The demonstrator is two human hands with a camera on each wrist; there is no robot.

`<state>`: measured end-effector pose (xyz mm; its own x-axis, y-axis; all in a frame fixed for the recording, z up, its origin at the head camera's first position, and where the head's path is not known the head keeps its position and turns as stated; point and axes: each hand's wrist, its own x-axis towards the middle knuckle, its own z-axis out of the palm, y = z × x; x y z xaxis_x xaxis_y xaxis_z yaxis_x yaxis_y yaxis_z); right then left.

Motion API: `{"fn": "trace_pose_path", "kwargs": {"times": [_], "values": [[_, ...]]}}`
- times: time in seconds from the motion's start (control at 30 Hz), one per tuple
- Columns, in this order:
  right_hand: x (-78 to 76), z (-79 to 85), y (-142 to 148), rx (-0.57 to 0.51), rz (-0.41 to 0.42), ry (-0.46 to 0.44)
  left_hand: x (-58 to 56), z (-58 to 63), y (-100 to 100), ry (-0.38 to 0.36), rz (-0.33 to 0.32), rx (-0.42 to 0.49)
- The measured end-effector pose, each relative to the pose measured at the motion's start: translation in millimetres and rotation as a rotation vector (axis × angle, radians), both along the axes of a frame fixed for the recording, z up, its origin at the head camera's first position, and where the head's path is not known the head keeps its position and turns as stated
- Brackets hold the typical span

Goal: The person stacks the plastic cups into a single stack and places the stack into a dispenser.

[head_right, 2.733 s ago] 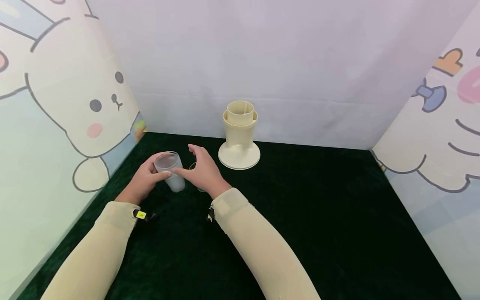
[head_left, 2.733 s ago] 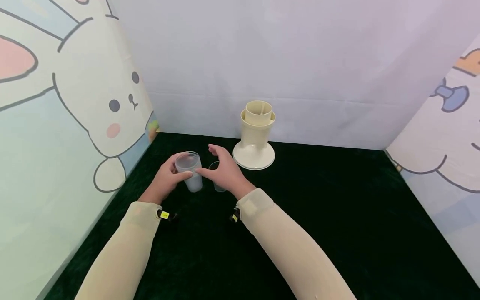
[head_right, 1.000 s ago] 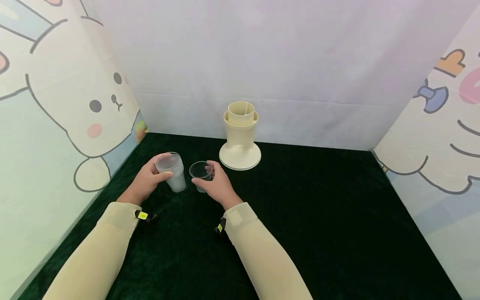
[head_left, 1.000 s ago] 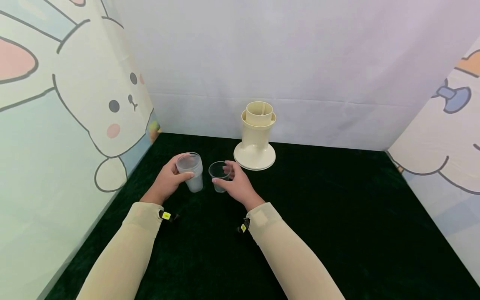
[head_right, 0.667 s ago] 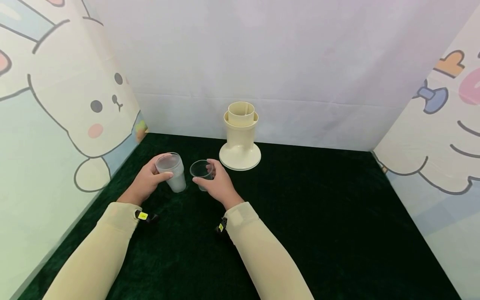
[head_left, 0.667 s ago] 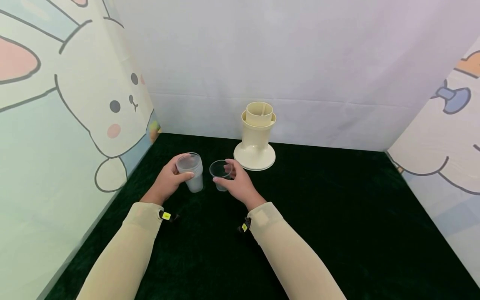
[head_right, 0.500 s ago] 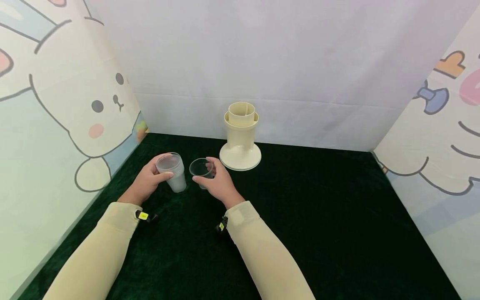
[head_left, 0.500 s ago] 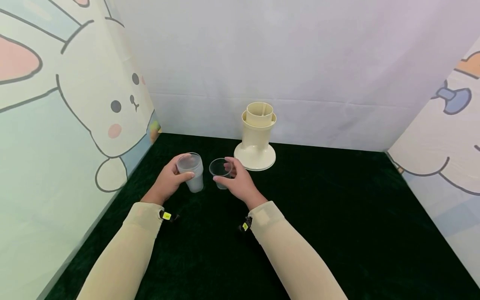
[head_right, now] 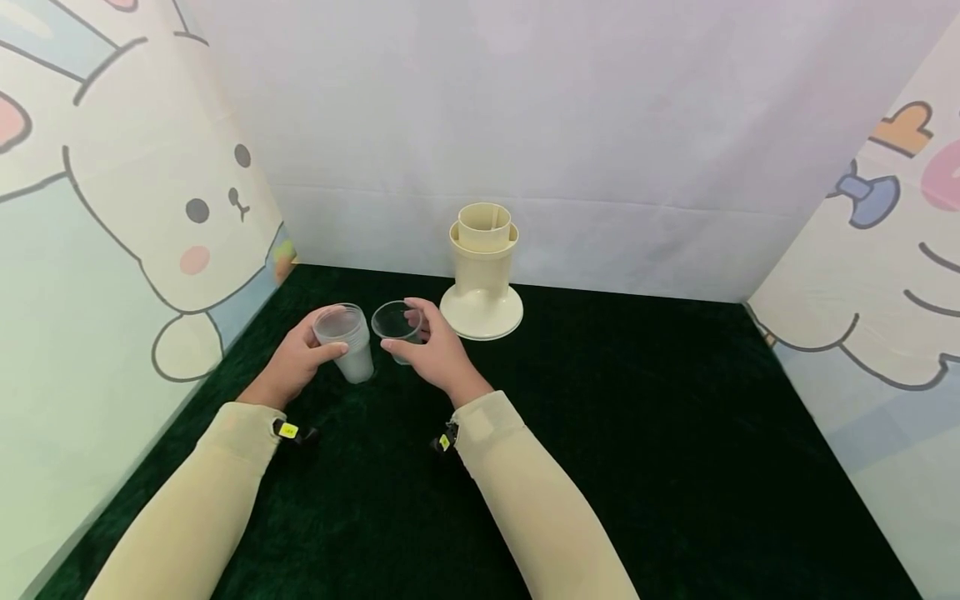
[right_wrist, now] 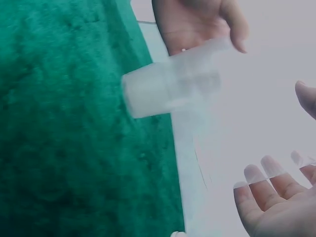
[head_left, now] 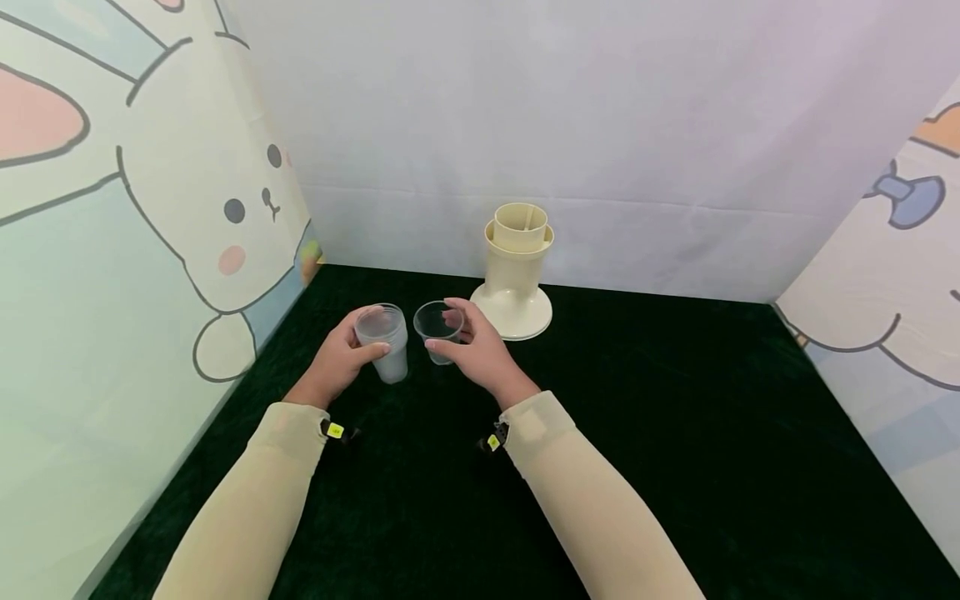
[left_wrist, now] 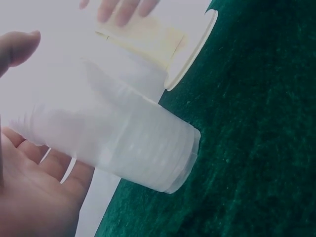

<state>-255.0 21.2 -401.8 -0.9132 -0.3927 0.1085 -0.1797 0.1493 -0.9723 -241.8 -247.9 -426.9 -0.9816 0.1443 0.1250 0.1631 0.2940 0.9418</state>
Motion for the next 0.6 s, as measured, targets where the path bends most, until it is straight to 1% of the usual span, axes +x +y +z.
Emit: {"fn": "trace_pose_path", "kwargs": {"times": [0.17,0.3,0.6], "values": [[1.4,15.6,0,-0.023,0.023,0.023,0.3,0.3,0,-0.002,-0.005,0.019],[-0.8,25.7,-1,-0.04,0.048,0.029,0.8,0.5,0,-0.004,-0.008,0.018],[-8.6,48.3,-4,-0.004,0.04,0.068,0.7,0.2,-1,-0.017,-0.008,0.023]]}}
